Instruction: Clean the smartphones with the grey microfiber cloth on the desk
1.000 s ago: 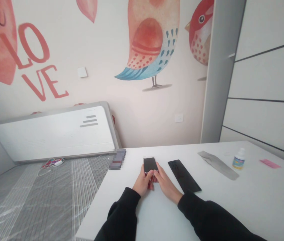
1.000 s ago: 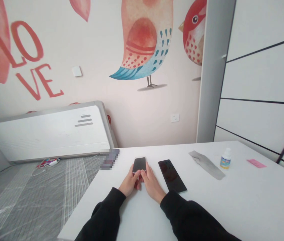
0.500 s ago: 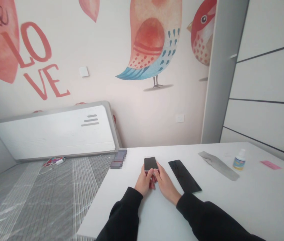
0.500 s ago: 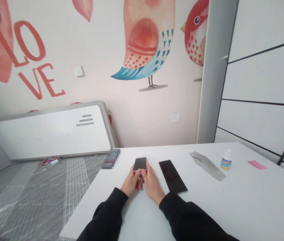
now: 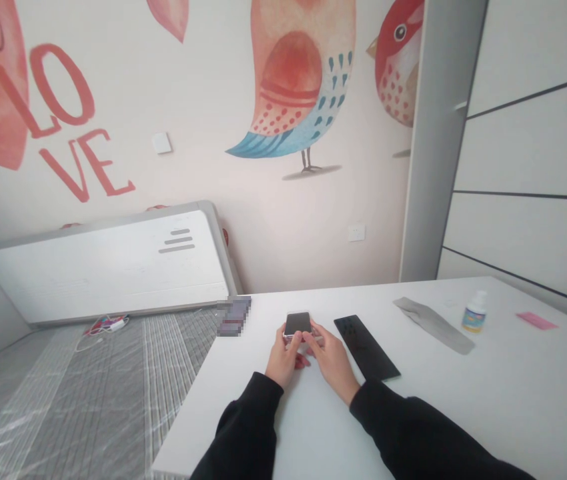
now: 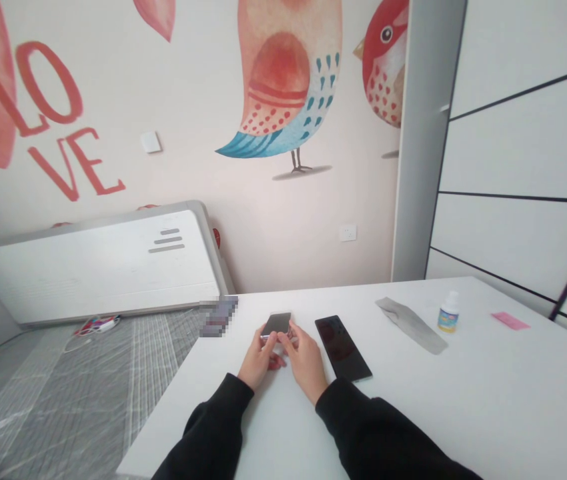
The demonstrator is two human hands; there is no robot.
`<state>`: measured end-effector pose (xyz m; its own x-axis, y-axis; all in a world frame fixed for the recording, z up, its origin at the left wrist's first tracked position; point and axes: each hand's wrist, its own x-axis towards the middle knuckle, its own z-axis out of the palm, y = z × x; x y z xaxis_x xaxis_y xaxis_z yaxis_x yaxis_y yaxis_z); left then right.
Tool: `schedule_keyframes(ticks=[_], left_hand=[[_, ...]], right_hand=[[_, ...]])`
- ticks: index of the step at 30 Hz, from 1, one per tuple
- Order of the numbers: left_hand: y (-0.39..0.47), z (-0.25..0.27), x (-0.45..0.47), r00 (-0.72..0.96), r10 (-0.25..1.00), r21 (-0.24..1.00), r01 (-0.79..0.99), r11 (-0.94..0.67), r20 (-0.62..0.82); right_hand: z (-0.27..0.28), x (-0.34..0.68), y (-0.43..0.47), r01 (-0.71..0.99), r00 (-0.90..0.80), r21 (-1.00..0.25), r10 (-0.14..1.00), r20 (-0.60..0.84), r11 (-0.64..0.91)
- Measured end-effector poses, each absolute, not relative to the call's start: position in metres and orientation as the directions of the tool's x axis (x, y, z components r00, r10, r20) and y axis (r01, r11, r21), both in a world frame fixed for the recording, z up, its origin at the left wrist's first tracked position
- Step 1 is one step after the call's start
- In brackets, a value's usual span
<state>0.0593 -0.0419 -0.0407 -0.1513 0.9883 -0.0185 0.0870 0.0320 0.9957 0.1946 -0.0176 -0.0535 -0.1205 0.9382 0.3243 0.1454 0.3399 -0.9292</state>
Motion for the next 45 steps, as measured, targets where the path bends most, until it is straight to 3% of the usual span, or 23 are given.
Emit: schedule_keyframes(ticks=[13,26,33,39,45], left_hand=[[-0.042,-0.037,0.060,-0.172,0.983,0.996,0.033,0.078,-0.071],[-0.044,-0.032,0.060,-0.140,0.988,0.996,0.053,0.073,-0.065],[-0.042,-0.035,0.059,-0.138,0.990,0.998,0.042,0.047,-0.041],[-0.040,-0.036,0.059,-0.148,0.985,0.994,-0.074,0.082,-0.092],[-0.048,-0.028,0.053,-0.052,0.992,0.944,-0.317,0.090,-0.112]], right_hand=[[-0.047,0.198,-0.021,0.129,-0.097,-0.953,0.960,0.263,0.274],[-0.049,0.197,-0.018,-0.016,-0.096,-0.965,0.960,0.263,0.263],[-0.050,0.197,-0.018,0.025,-0.041,-0.963,0.962,0.269,0.270],[-0.051,0.197,-0.015,0.056,-0.014,-0.960,0.962,0.273,0.273],[-0.055,0.195,-0.014,0.003,-0.012,-0.965,0.965,0.261,0.262]])
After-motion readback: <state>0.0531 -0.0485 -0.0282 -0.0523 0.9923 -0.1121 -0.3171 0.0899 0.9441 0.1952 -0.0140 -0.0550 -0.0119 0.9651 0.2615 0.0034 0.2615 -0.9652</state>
